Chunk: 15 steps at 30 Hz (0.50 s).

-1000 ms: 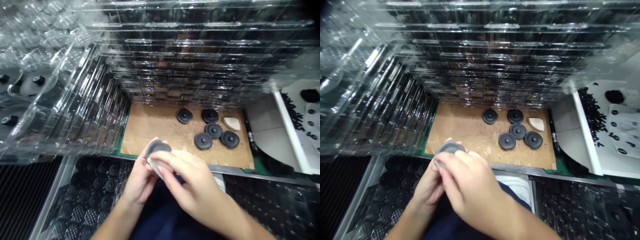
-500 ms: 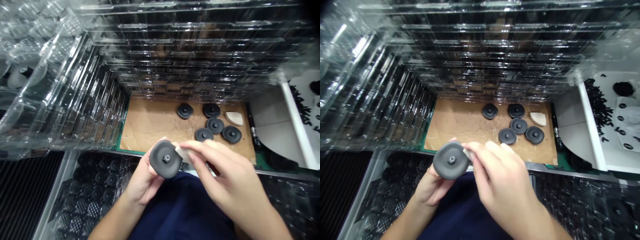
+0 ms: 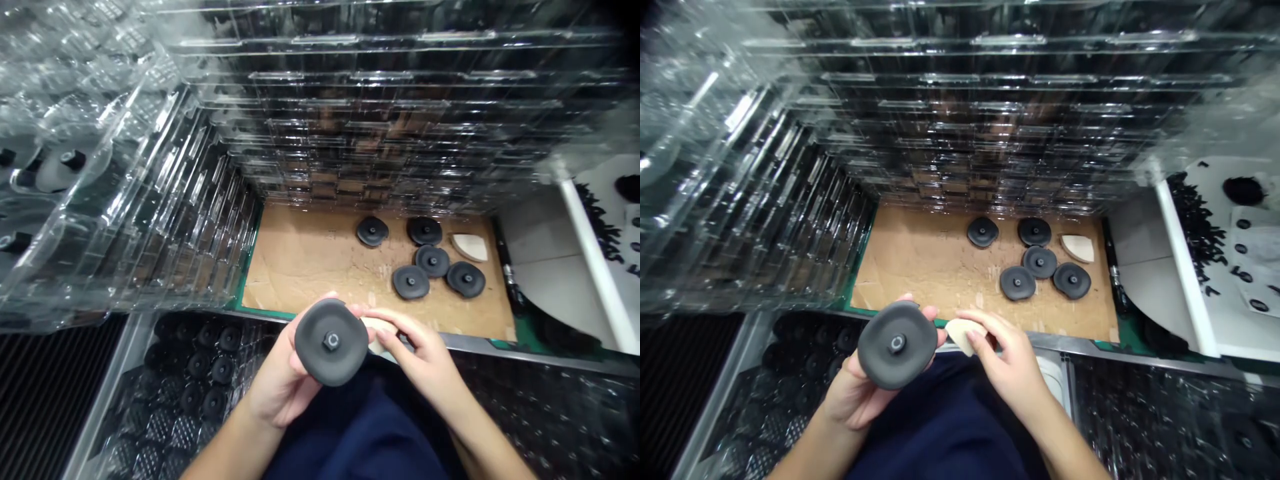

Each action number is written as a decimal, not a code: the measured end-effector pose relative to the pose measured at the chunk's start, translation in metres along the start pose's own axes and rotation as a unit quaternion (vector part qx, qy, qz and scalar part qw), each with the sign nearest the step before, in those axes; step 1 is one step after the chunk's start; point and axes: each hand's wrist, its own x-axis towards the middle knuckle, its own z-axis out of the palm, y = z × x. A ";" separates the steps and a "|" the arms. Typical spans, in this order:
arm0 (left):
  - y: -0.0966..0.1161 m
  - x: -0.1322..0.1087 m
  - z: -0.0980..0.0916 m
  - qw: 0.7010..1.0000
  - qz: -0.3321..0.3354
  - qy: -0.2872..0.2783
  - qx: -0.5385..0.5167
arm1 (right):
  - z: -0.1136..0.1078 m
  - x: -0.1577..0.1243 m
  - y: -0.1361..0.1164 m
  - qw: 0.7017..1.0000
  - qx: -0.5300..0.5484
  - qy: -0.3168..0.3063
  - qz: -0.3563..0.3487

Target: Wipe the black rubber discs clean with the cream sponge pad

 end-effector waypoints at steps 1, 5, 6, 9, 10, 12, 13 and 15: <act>0.000 0.000 0.001 1.000 -0.003 -0.009 0.000 | -0.002 -0.002 0.002 1.000 -0.008 0.003 0.013; -0.001 0.000 0.006 0.999 -0.019 -0.044 0.003 | -0.016 0.000 -0.030 0.993 -0.033 0.102 -0.050; -0.002 0.000 0.006 0.999 -0.019 -0.042 0.012 | -0.018 0.001 -0.044 0.986 -0.042 0.115 -0.113; -0.005 -0.003 0.005 0.998 -0.005 -0.001 0.062 | -0.016 0.007 -0.081 0.941 -0.083 0.065 -0.322; -0.006 -0.003 0.003 0.997 0.004 0.019 0.077 | -0.013 0.008 -0.087 0.932 -0.101 0.037 -0.348; -0.008 -0.004 -0.001 0.995 0.020 0.053 0.080 | -0.008 0.012 -0.093 0.936 -0.157 0.009 -0.315; -0.008 -0.005 -0.003 0.995 0.027 0.068 0.072 | -0.006 0.014 -0.093 0.938 -0.193 0.006 -0.287; -0.010 -0.004 -0.005 0.995 0.035 0.074 0.050 | -0.003 0.018 -0.091 0.927 -0.250 0.012 -0.280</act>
